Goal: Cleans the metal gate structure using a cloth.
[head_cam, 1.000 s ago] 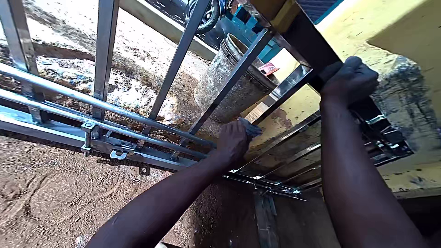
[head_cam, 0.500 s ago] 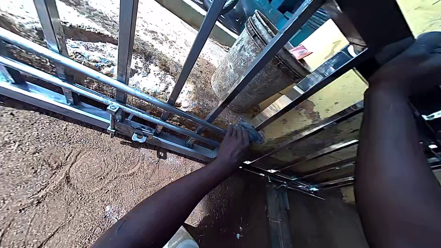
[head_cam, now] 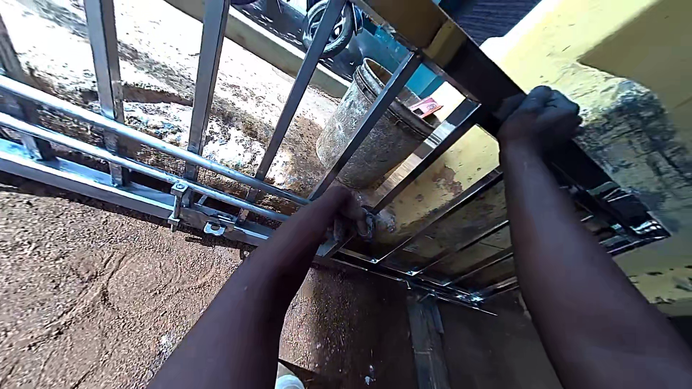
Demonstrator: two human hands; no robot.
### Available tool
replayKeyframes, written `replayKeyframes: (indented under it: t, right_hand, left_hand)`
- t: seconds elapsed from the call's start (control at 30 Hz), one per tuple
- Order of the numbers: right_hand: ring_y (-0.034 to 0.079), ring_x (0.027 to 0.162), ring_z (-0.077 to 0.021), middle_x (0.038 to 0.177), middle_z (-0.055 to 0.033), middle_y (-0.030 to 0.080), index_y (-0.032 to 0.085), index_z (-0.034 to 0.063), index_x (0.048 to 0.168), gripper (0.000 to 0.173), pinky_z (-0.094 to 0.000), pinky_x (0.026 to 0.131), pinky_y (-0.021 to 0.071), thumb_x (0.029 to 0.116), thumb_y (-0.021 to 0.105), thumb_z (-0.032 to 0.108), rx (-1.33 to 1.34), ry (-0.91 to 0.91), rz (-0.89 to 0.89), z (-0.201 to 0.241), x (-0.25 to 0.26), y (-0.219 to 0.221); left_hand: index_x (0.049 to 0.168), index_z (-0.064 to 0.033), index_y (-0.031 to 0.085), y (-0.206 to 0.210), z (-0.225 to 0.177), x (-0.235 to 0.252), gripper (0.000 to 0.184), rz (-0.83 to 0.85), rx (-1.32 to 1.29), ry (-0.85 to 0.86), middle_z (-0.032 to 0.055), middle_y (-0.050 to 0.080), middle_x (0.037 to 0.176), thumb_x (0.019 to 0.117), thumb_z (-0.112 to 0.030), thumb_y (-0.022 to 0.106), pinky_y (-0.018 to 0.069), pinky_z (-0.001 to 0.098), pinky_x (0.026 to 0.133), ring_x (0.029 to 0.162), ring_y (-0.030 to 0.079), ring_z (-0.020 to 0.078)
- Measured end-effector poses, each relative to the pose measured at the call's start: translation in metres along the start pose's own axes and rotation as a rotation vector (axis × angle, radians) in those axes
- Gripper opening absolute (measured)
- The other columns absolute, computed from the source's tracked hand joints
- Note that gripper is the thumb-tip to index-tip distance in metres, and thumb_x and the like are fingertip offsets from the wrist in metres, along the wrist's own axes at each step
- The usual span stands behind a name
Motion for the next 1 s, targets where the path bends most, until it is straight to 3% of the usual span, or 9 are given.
replayKeyframes:
  t: [0.07, 0.2, 0.33, 0.4, 0.6, 0.7, 0.87, 0.93, 1.0]
  right_hand:
    - [0.065, 0.114, -0.0269, 0.107, -0.0121, 0.072, 0.068, 0.0078, 0.096, 0.050, -0.0568, 0.102, 0.0390, 0.1019, 0.035, 0.044, -0.010, -0.008, -0.020, -0.001, 0.000, 0.002]
    - [0.066, 0.115, -0.0262, 0.107, -0.0111, 0.073, 0.068, 0.0088, 0.097, 0.051, -0.0555, 0.103, 0.0391, 0.1026, 0.033, 0.045, -0.025, -0.005, -0.045, -0.002, -0.003, 0.003]
    - [0.064, 0.118, -0.0268, 0.110, -0.0119, 0.072, 0.068, 0.0091, 0.100, 0.050, -0.0551, 0.106, 0.0379, 0.1029, 0.033, 0.046, 0.004, -0.005, -0.056, -0.003, -0.006, 0.003]
    - [0.064, 0.119, -0.0253, 0.111, -0.0107, 0.072, 0.069, 0.0100, 0.101, 0.050, -0.0541, 0.106, 0.0380, 0.1022, 0.034, 0.046, 0.004, -0.002, -0.063, -0.004, -0.004, 0.003]
    - [0.062, 0.120, -0.0290, 0.114, -0.0145, 0.070, 0.067, 0.0066, 0.105, 0.053, -0.0570, 0.104, 0.0391, 0.1045, 0.030, 0.045, -0.004, -0.086, -0.009, -0.012, 0.003, 0.001]
    - [0.064, 0.117, -0.0279, 0.112, -0.0149, 0.071, 0.067, 0.0057, 0.106, 0.052, -0.0542, 0.104, 0.0403, 0.1053, 0.029, 0.041, -0.014, -0.126, -0.041, -0.015, 0.003, 0.003]
    - [0.065, 0.114, -0.0267, 0.107, -0.0124, 0.072, 0.069, 0.0075, 0.102, 0.050, -0.0536, 0.102, 0.0407, 0.1046, 0.032, 0.041, 0.015, -0.117, -0.099, -0.013, 0.001, 0.005]
    - [0.066, 0.111, -0.0280, 0.103, -0.0128, 0.073, 0.070, 0.0076, 0.099, 0.050, -0.0546, 0.100, 0.0413, 0.1047, 0.032, 0.040, 0.018, -0.116, -0.119, -0.013, -0.001, 0.006]
    - [0.068, 0.106, -0.0306, 0.098, -0.0145, 0.073, 0.068, 0.0067, 0.096, 0.050, -0.0564, 0.097, 0.0423, 0.1055, 0.031, 0.039, 0.001, -0.135, -0.125, -0.012, -0.001, 0.004]
  left_hand:
    - [0.098, -0.0030, 0.071, 0.003, 0.000, 0.005, 0.043, -0.089, 0.126, 0.088, 0.0107, 0.071, 0.083, 0.0889, -0.044, 0.076, 0.0548, 0.0431, 0.068, 0.071, 0.066, 0.0220]
    - [0.097, 0.0002, 0.070, 0.020, -0.008, -0.013, 0.041, -0.388, 0.426, 0.187, 0.0207, 0.070, 0.106, 0.0826, -0.037, 0.079, 0.0541, 0.0647, 0.082, 0.103, 0.068, 0.0395]
    - [0.106, -0.0049, 0.073, 0.045, -0.023, -0.047, 0.027, -0.666, 0.457, 0.234, 0.0147, 0.072, 0.112, 0.0888, -0.026, 0.073, 0.0462, 0.0541, 0.102, 0.115, 0.063, 0.0343]
    - [0.105, -0.0066, 0.074, 0.069, -0.044, -0.060, 0.018, -0.749, 0.432, 0.339, 0.0139, 0.074, 0.106, 0.0939, -0.018, 0.067, 0.0439, 0.0531, 0.103, 0.111, 0.065, 0.0338]
    - [0.118, 0.0020, 0.066, 0.210, -0.108, -0.043, 0.032, -0.393, 0.234, 0.700, 0.0208, 0.068, 0.124, 0.0926, -0.017, 0.068, 0.0370, 0.0609, 0.111, 0.124, 0.059, 0.0390]
    - [0.138, 0.0010, 0.054, 0.179, -0.103, -0.072, 0.063, -0.544, -0.008, 0.679, 0.0230, 0.057, 0.138, 0.0850, -0.027, 0.074, 0.0424, 0.0548, 0.108, 0.132, 0.052, 0.0383]
    - [0.136, 0.0018, 0.055, 0.076, -0.059, -0.083, 0.067, -1.271, -0.233, 0.550, 0.0278, 0.052, 0.140, 0.0832, -0.037, 0.072, 0.0434, 0.0587, 0.102, 0.131, 0.049, 0.0447]
    - [0.143, 0.0035, 0.047, 0.066, -0.044, -0.058, 0.078, -1.238, -0.127, 0.437, 0.0304, 0.045, 0.148, 0.0873, -0.046, 0.069, 0.0385, 0.0622, 0.107, 0.139, 0.042, 0.0471]
    - [0.156, 0.0084, 0.027, 0.078, -0.039, -0.031, 0.093, -1.103, 0.019, 0.347, 0.0340, 0.030, 0.160, 0.0943, -0.052, 0.062, 0.0233, 0.0651, 0.118, 0.151, 0.027, 0.0478]
Point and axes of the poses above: each hand's wrist, its own x-axis towards the middle knuckle, its own y-axis out of the palm, z = x × y, the point moved 3 cm from there along x, towards the middle knuckle
